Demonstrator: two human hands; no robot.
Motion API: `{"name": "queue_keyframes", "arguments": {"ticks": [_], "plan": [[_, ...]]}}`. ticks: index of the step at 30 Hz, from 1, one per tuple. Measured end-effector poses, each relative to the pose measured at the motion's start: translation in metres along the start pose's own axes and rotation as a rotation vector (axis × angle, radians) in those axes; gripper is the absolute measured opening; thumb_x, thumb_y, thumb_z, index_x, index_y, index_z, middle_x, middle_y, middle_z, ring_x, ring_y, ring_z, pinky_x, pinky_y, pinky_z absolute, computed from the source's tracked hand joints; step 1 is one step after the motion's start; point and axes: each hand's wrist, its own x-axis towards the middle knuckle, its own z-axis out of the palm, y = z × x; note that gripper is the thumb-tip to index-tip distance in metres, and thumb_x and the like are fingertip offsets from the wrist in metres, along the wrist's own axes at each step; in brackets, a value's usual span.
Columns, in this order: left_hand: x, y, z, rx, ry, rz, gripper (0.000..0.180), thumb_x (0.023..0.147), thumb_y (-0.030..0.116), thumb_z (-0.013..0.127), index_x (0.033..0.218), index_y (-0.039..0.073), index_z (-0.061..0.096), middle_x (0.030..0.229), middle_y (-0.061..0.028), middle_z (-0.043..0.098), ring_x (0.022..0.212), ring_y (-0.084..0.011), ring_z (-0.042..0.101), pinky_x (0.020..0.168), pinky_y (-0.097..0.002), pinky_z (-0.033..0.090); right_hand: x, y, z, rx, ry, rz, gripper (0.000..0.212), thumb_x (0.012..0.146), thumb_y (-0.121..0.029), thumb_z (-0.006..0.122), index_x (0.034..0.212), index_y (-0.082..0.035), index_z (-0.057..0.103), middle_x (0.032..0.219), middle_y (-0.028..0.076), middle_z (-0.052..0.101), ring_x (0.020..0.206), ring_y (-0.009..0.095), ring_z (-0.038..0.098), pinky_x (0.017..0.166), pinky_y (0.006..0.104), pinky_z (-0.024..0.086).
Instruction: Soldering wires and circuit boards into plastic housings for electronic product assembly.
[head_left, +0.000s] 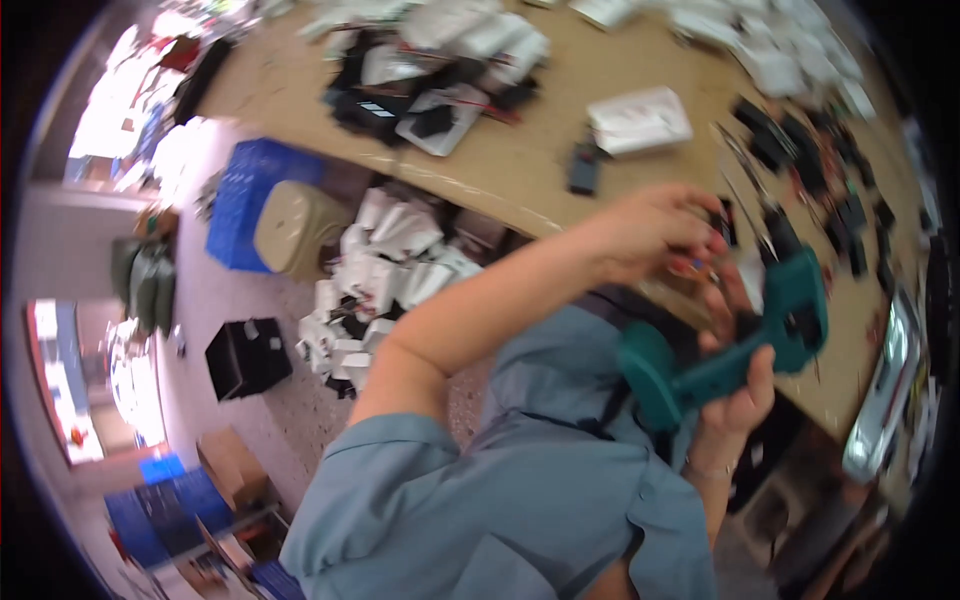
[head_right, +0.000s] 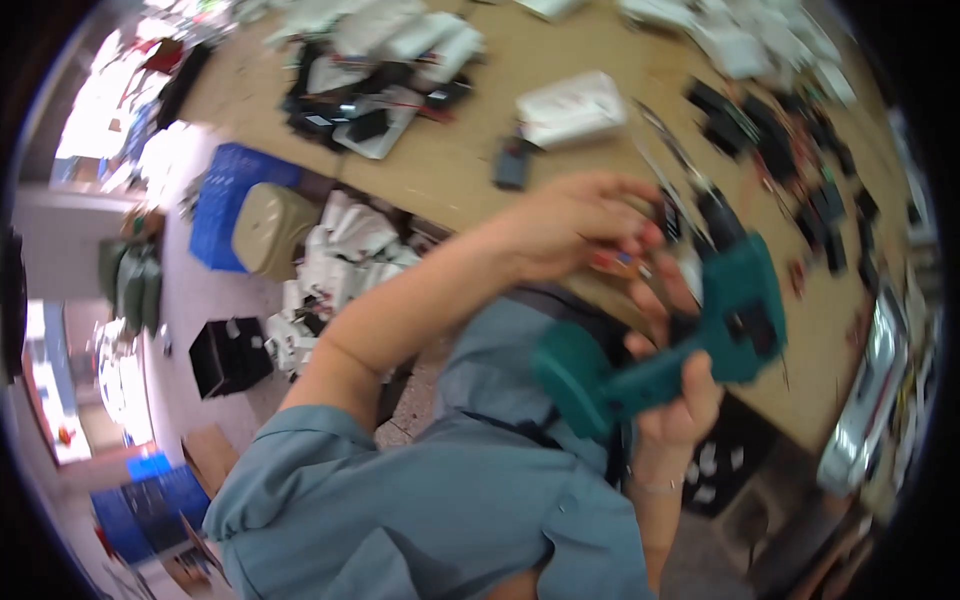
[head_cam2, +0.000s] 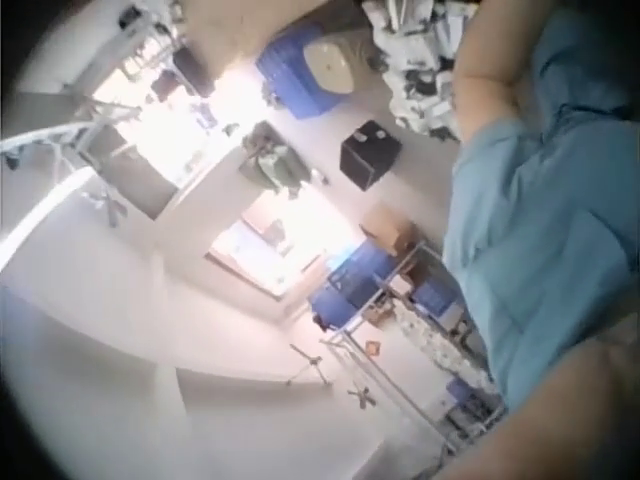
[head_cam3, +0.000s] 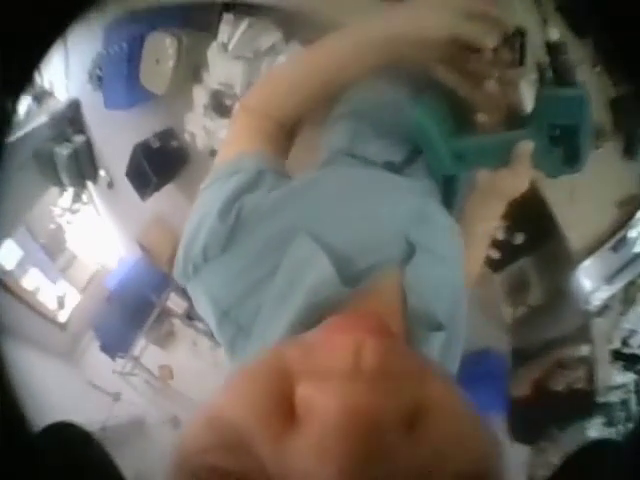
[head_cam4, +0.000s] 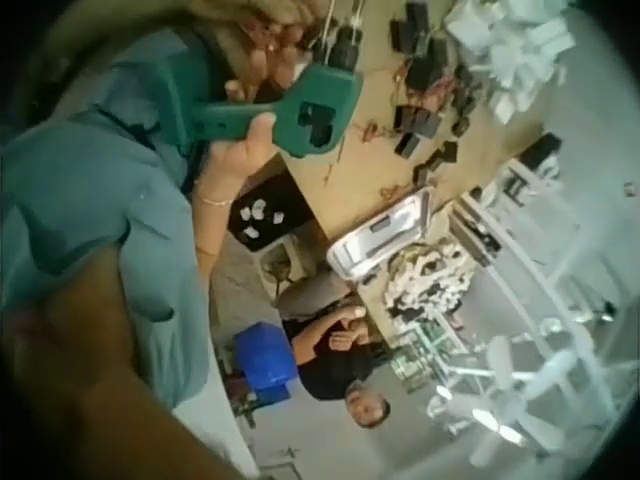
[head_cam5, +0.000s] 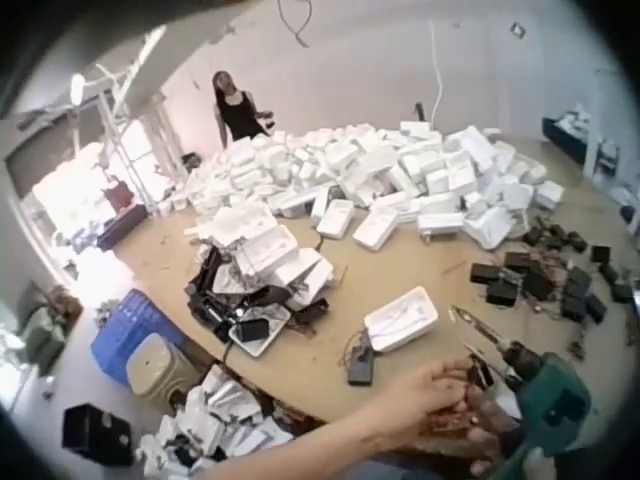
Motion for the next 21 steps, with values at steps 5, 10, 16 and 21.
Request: {"name": "queue_keyframes", "arguments": {"ticks": [5, 10, 16, 21], "plan": [[0.005, 0.002, 0.007, 0.170, -0.026, 0.034, 0.037, 0.084, 0.001, 0.049, 0.120, -0.001, 0.040, 0.093, -0.0108, 0.056, 0.076, -0.0119, 0.052, 0.069, -0.0227, 0.048, 0.007, -0.005, 0.005, -0.054, 0.025, -0.005, 0.068, 0.087, -0.028, 0.052, 0.139, -0.006, 0.013, 0.139, 0.024, 0.020, 0.124, 0.033, 0.034, 0.082, 0.0325, 0.050], [0.004, 0.002, 0.008, 0.162, -0.052, 0.036, 0.039, 0.084, 0.002, 0.050, 0.122, -0.002, 0.038, 0.094, -0.0117, 0.056, 0.077, -0.0111, 0.053, 0.070, -0.0221, 0.047, 0.005, -0.004, 0.001, -0.156, -0.009, -0.072, 0.066, 0.086, -0.029, 0.053, 0.137, -0.004, 0.019, 0.136, 0.023, 0.027, 0.118, 0.031, 0.042, 0.079, 0.0315, 0.051], [0.000, -0.003, 0.008, 0.131, -0.035, 0.012, 0.035, 0.086, 0.005, 0.048, 0.120, -0.002, 0.041, 0.094, -0.0111, 0.056, 0.081, -0.0113, 0.054, 0.070, -0.0219, 0.047, 0.002, 0.003, 0.006, -0.098, -0.004, -0.041, 0.066, 0.085, -0.029, 0.056, 0.136, -0.004, 0.021, 0.135, 0.023, 0.030, 0.117, 0.032, 0.043, 0.080, 0.0316, 0.050], [-0.009, -0.001, 0.018, 0.510, 0.110, 0.195, 0.031, 0.085, 0.010, 0.053, 0.113, -0.002, 0.046, 0.090, -0.0069, 0.056, 0.078, -0.0102, 0.053, 0.069, -0.0224, 0.045, 0.005, 0.004, 0.004, -0.127, 0.015, -0.038, 0.067, 0.084, -0.029, 0.057, 0.135, -0.003, 0.022, 0.134, 0.024, 0.031, 0.118, 0.033, 0.043, 0.082, 0.0323, 0.049]]}}
